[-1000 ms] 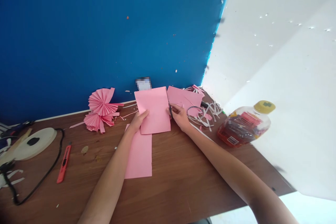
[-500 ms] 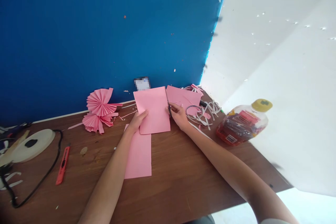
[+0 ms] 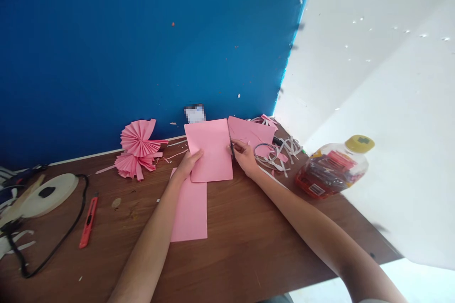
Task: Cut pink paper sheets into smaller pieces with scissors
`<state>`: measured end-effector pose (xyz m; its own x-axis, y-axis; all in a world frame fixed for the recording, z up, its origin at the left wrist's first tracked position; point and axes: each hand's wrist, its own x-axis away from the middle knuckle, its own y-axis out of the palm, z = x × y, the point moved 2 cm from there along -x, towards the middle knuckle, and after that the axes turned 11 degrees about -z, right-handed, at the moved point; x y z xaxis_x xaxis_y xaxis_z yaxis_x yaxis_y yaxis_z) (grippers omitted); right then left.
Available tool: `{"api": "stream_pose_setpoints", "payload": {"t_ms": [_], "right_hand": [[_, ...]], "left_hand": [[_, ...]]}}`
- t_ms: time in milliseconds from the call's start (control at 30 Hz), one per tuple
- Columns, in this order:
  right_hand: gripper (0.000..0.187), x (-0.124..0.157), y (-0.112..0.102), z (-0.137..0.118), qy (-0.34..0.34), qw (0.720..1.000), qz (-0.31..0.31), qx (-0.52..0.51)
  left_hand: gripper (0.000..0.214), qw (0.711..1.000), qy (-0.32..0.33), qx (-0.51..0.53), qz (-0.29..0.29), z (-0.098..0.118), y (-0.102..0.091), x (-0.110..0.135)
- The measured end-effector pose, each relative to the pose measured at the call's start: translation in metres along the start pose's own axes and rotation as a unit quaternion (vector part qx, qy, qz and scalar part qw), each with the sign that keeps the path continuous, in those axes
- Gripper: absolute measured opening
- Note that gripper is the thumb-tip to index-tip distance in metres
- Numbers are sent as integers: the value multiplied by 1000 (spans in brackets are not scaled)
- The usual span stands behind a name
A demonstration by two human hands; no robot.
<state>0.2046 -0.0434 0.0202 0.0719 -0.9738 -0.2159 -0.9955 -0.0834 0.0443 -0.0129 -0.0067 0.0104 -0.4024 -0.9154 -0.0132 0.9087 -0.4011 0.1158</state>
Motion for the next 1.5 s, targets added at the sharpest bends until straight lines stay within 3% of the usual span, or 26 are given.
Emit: {"api": "stream_pose_setpoints", "payload": {"t_ms": [733,1500], "right_hand": [[46,1,4,-3,44,999,-4,-1],[40,2,1,0,25,999,20,21]], "left_hand": [[51,995,53,65,52,-3,-4,-3],[57,985,67,116,105,-8,-15,-7]]}}
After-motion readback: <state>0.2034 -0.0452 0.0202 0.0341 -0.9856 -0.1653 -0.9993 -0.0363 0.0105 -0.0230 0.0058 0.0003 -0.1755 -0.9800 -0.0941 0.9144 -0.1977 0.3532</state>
